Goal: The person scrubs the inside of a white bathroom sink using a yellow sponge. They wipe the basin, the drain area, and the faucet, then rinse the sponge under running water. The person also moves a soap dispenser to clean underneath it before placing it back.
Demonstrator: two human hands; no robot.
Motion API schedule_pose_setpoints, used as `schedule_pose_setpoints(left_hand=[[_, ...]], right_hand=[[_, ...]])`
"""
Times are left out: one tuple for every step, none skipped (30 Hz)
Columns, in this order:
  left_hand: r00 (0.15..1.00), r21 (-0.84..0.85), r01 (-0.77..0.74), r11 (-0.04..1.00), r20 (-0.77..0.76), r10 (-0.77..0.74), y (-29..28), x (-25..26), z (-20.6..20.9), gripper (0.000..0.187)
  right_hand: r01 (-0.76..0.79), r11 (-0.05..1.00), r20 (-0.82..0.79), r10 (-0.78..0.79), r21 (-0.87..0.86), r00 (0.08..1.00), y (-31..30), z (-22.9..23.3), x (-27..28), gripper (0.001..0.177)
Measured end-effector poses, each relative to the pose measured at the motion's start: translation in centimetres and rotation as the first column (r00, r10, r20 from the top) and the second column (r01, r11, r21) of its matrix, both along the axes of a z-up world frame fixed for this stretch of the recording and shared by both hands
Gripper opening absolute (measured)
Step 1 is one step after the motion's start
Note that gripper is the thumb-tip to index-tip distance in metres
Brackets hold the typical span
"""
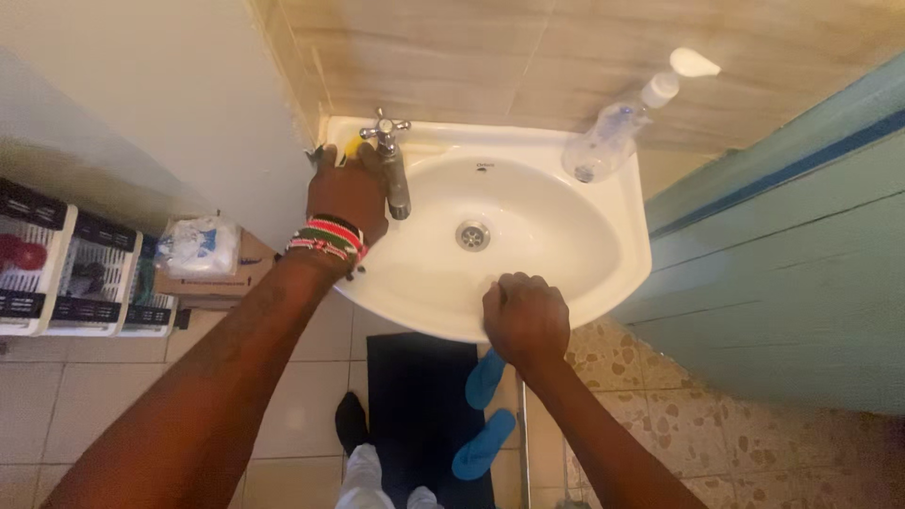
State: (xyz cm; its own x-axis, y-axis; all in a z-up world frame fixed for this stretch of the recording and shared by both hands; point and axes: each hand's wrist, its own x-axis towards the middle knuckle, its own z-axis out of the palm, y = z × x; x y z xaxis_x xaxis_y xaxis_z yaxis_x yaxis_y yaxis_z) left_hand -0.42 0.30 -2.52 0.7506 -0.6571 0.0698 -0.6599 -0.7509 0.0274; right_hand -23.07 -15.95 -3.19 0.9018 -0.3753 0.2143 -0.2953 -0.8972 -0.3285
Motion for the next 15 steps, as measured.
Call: schedule_pose_setpoints(left_hand=[[0.999,0.006,0.005,1.0,-0.032,-0.005,-0.3,0.8,0.3,0.064],[0.998,0.015,0.009,1.0,-0.067,-0.008,-0.3,1.4,0.4,0.062],[0.995,0.024,0.014,1.0,-0.101,-0.011,-0.1,1.4,0.3,0.06],[0.994,0.029,-0.007,1.0,-0.108,0.01,0.1,0.9,0.1,0.061],[0.993,0.035,-0.028,0.999,-0.114,0.031,0.2,0.1,-0.3,0.061],[0.993,0.033,-0.047,0.998,-0.108,0.05,0.1,0.0,-0.5,0.062],[0.999,0.023,-0.033,0.999,-0.037,0.034,0.3,-0.4,-0.6,0.064],[1.0,0.017,-0.018,1.0,0.026,0.018,0.7,-1.7,-1.1,0.066],[0.996,0.011,-0.003,1.0,0.089,0.002,1.1,-2.6,-1.4,0.068],[0.996,-0.004,-0.003,1.0,0.088,0.003,1.5,-3.1,-1.4,0.068],[0.996,-0.019,-0.003,1.0,0.087,0.004,1.9,-3.5,-1.2,0.067],[0.996,-0.034,0.002,0.999,0.085,0.001,2.1,-3.6,-1.0,0.067],[0.999,0.001,-0.026,1.0,0.034,0.026,2.0,-3.2,-0.7,0.067],[0.999,0.035,-0.047,0.998,-0.025,0.048,1.6,-2.8,-0.5,0.068],[0.994,0.071,-0.065,0.995,-0.083,0.071,1.1,-2.5,-0.4,0.068]], right_hand=[[0.019,1.0,-0.037,-0.02,-0.008,0.999,-0.1,0.0,0.2,0.026],[0.037,0.999,-0.077,-0.037,-0.013,0.996,0.0,-0.1,0.1,0.027],[0.013,1.0,-0.098,-0.016,-0.024,0.995,0.0,-0.1,0.0,0.027],[-0.012,0.999,-0.116,0.008,-0.032,0.993,-0.2,-0.1,0.0,0.028],[-0.038,0.998,-0.135,0.033,-0.04,0.99,-0.2,0.0,0.0,0.029],[-0.038,0.999,-0.087,0.035,-0.034,0.996,-0.2,0.1,0.3,0.028],[-0.038,0.999,-0.039,0.037,-0.028,0.999,-0.1,0.2,0.2,0.027],[-0.037,0.999,0.001,0.037,-0.019,0.999,0.0,0.1,-0.2,0.026],[-0.023,1.0,-0.013,0.023,-0.008,1.0,0.0,0.1,-0.4,0.026],[-0.008,1.0,-0.027,0.008,0.003,1.0,0.1,0.1,-0.3,0.027],[0.008,1.0,-0.042,-0.007,0.015,0.999,0.1,0.0,-0.2,0.028],[0.003,1.0,-0.035,-0.003,0.004,0.999,0.1,-0.1,-0.1,0.027],[-0.001,1.0,-0.029,0.001,-0.007,1.0,0.2,-0.2,-0.1,0.027],[0.0,1.0,-0.032,-0.001,-0.021,0.999,0.2,-0.2,-0.3,0.027],[-0.011,1.0,-0.044,0.01,-0.02,0.999,0.1,-0.1,-0.5,0.027]])
